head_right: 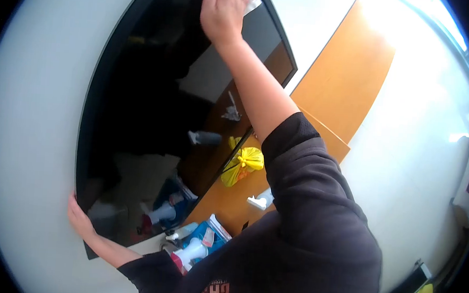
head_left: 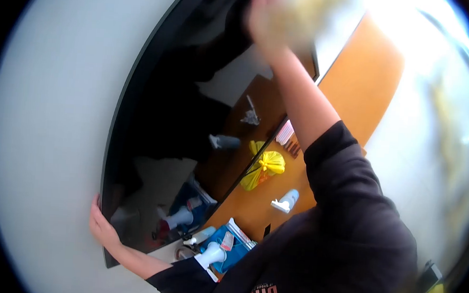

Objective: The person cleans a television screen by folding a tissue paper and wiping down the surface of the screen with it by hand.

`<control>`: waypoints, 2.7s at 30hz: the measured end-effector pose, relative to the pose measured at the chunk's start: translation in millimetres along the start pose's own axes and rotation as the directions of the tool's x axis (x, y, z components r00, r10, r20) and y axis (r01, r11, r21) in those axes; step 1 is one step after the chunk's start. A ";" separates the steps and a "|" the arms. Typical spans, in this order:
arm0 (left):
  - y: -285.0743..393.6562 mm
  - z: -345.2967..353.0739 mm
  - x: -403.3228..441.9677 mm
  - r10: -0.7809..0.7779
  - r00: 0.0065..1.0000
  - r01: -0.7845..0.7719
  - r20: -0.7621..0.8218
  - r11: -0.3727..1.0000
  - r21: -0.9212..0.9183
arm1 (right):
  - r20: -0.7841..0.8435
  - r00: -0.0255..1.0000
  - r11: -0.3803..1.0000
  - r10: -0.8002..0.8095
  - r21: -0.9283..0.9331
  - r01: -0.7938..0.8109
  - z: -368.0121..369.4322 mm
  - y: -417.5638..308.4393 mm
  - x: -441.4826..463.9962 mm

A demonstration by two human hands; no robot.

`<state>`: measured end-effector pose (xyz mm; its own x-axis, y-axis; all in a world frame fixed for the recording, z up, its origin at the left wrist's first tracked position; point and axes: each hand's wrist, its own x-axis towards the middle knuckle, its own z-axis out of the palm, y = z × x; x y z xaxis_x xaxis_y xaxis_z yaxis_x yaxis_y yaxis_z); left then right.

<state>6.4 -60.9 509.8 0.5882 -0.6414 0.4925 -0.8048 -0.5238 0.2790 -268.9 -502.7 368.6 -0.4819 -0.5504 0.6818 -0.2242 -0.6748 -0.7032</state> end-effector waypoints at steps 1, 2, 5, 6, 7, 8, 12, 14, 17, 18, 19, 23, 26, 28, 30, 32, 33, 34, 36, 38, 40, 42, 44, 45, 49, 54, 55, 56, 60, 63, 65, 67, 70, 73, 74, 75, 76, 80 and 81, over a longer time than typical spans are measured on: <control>3.4 0.7 -0.7 -0.006 1.000 0.007 -0.008 1.000 0.027 | 0.017 1.000 1.000 0.014 0.000 -0.014 1.8 -14.4 -6.4; 5.4 1.6 -0.8 -0.011 1.000 0.012 -0.018 0.999 0.051 | 0.032 0.999 1.000 0.026 -0.001 -0.026 3.8 -31.7 -18.3; 13.7 3.6 0.1 0.044 0.999 -0.043 -0.022 0.999 0.031 | 0.187 0.970 0.987 -0.156 0.055 0.148 -5.4 -104.5 -91.6; 17.1 4.5 -0.7 0.051 0.998 -0.050 -0.020 0.998 0.035 | 0.327 0.926 0.983 -0.186 0.053 0.178 -16.6 -131.8 -117.4; 14.8 4.3 -0.4 0.040 0.999 -0.040 -0.019 0.999 0.023 | 0.541 0.803 0.968 -0.250 0.162 0.192 -27.6 -151.3 -144.6; 10.1 3.8 0.8 0.031 0.999 -0.031 -0.018 0.999 0.008 | 0.542 0.725 0.904 -0.424 0.304 0.301 -33.6 -160.0 -173.6; 6.6 8.9 1.7 0.085 0.994 -0.087 -0.069 0.996 -0.021 | 0.357 0.612 0.696 -0.706 0.507 0.508 -28.5 -119.2 -227.9; 8.6 8.1 0.4 0.050 0.996 -0.051 -0.078 0.999 0.001 | 0.406 0.695 0.799 -0.594 0.404 0.446 -29.6 -101.3 -189.9; 10.5 9.8 -2.2 0.041 0.994 -0.038 -0.097 0.999 0.036 | 0.459 0.846 0.940 -0.273 -0.058 0.335 -34.9 -67.7 -119.0; 11.5 9.3 -2.3 0.049 0.993 -0.044 -0.103 0.998 0.050 | 0.351 0.916 0.978 -0.194 -0.004 0.209 -25.8 -43.0 -104.4; 13.3 8.8 -3.1 0.040 0.994 -0.036 -0.105 0.999 0.039 | 0.218 0.964 0.989 -0.151 0.041 0.145 -21.1 -23.3 -88.1; 12.0 9.9 -1.8 0.034 0.994 -0.035 -0.104 0.999 -0.005 | 0.049 0.995 0.995 0.082 -0.066 -0.079 -16.5 28.5 -54.8; 7.8 10.8 -0.5 0.036 0.993 -0.037 -0.110 0.999 -0.002 | 0.191 0.970 0.986 0.147 -0.110 -0.128 4.6 22.1 -127.6; 7.8 10.9 1.0 0.055 0.991 -0.052 -0.123 0.998 0.027 | 0.400 0.914 0.991 0.068 0.075 -0.107 -34.2 -77.8 -183.2; 9.8 11.8 -1.5 0.084 0.983 -0.074 -0.163 0.995 0.067 | 0.642 0.758 0.977 -0.119 0.213 -0.026 -59.1 -107.5 -221.2; -5.2 7.4 -1.1 0.103 0.981 -0.087 -0.162 0.991 0.101 | 0.627 0.670 0.909 -0.397 0.370 0.192 -62.6 -99.2 -257.6; -11.0 6.5 1.0 0.112 0.980 -0.093 -0.163 0.989 0.118 | 0.594 0.689 0.904 -0.416 0.354 0.240 -59.5 -89.6 -252.8; -11.4 7.7 2.2 0.102 0.979 -0.082 -0.175 0.990 0.118 | 0.563 0.703 0.897 -0.435 0.338 0.285 -56.7 -78.8 -236.7; -13.5 7.4 1.3 0.074 0.979 -0.051 -0.191 0.991 0.123 | 0.587 0.758 0.959 -0.283 0.178 0.220 -54.9 -64.6 -202.2; -10.3 6.8 0.5 0.071 0.981 -0.050 -0.179 0.992 0.117 | 0.508 0.847 0.984 -0.158 0.013 0.176 -49.4 -43.2 -173.1; -10.7 5.7 1.2 0.092 0.979 -0.071 -0.181 0.991 0.116 | 0.424 0.903 0.994 -0.077 -0.038 0.103 -41.3 -17.4 -151.3; -13.3 6.3 1.1 0.133 0.973 -0.110 -0.189 0.986 0.124 | 0.263 0.965 0.998 0.019 0.060 -0.036 -33.2 2.4 -131.6; -14.7 5.4 -0.2 0.120 0.974 -0.089 -0.190 0.982 0.165 | 0.158 0.987 0.999 0.025 -0.026 -0.021 -25.2 7.9 -118.1; -14.5 4.8 -0.8 0.114 0.975 -0.079 -0.191 0.980 0.185 | 0.182 0.959 0.976 0.218 -0.019 -0.218 -30.7 -11.1 -110.0; -9.1 6.2 -0.2 0.094 0.974 -0.057 -0.208 0.983 0.176 | 0.379 0.924 0.980 0.049 0.162 -0.118 -27.5 -89.2 -159.1; -14.7 3.8 -0.5 0.106 0.980 -0.085 -0.167 0.988 0.127 | 0.353 0.722 0.777 -0.595 0.482 0.404 -28.5 -119.9 -256.0; -15.3 3.8 0.3 0.112 0.978 -0.084 -0.177 0.984 0.158 | 0.346 0.718 0.764 -0.605 0.508 0.399 -25.9 -107.9 -250.0; -14.0 5.0 0.7 0.115 0.975 -0.078 -0.191 0.978 0.194 | 0.335 0.713 0.746 -0.615 0.540 0.390 -28.8 -93.1 -240.9; -22.9 5.8 1.2 0.211 0.961 -0.155 -0.177 0.947 0.282 | 0.512 0.794 0.926 -0.328 0.006 0.379 -41.9 -50.3 -144.9; -7.6 7.4 -7.1 0.115 0.977 -0.098 -0.177 0.990 0.102 | 0.369 0.921 0.990 -0.123 -0.013 0.138 -28.2 -34.0 -108.8; 8.2 10.9 -7.1 0.086 0.979 -0.072 -0.187 0.994 0.081 | 0.134 0.984 0.987 -0.120 0.125 0.103 -13.0 -20.5 -82.6; 8.4 12.1 -6.8 0.089 0.975 -0.075 -0.203 0.994 0.073 | 0.081 0.992 0.993 -0.094 0.086 0.087 -4.9 -36.1 -78.9; 11.6 13.7 -6.6 0.068 0.973 -0.059 -0.219 0.997 0.045 | 0.195 0.975 0.987 -0.108 0.135 0.082 0.9 -113.3 -138.7; 17.9 15.3 -6.3 0.048 0.974 -0.044 -0.221 0.999 0.024 | 0.456 0.822 0.927 -0.341 0.311 0.211 -22.6 -189.3 -195.8; 11.5 14.9 -5.3 0.053 0.975 -0.052 -0.214 0.999 0.010 | 0.531 0.696 0.868 -0.483 0.396 0.300 -24.3 -201.2 -224.1; 8.5 14.3 -4.0 0.058 0.976 -0.060 -0.208 0.998 -0.005 | 0.503 0.584 0.759 -0.637 0.541 0.362 -26.4 -198.4 -247.5; 10.0 13.8 -3.3 0.049 0.977 -0.051 -0.205 0.999 -0.005 | 0.443 0.518 0.680 -0.732 0.525 0.512 -21.7 -193.5 -255.4; 21.4 16.6 -6.1 0.087 0.970 -0.074 -0.227 0.995 0.063 | 0.422 0.591 0.725 -0.687 0.457 0.516 -19.2 -148.5 -204.3; 22.8 17.3 -6.4 0.112 0.964 -0.091 -0.241 0.991 0.097 | 0.494 0.606 0.781 -0.623 0.345 0.521 -19.3 -135.1 -180.1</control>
<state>-14.3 -78.5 498.7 0.4579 -0.5418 0.7048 -0.8434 -0.5155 0.1517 -168.2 -303.0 336.9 0.2660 -0.1561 0.9513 -0.1339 -0.9832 -0.1239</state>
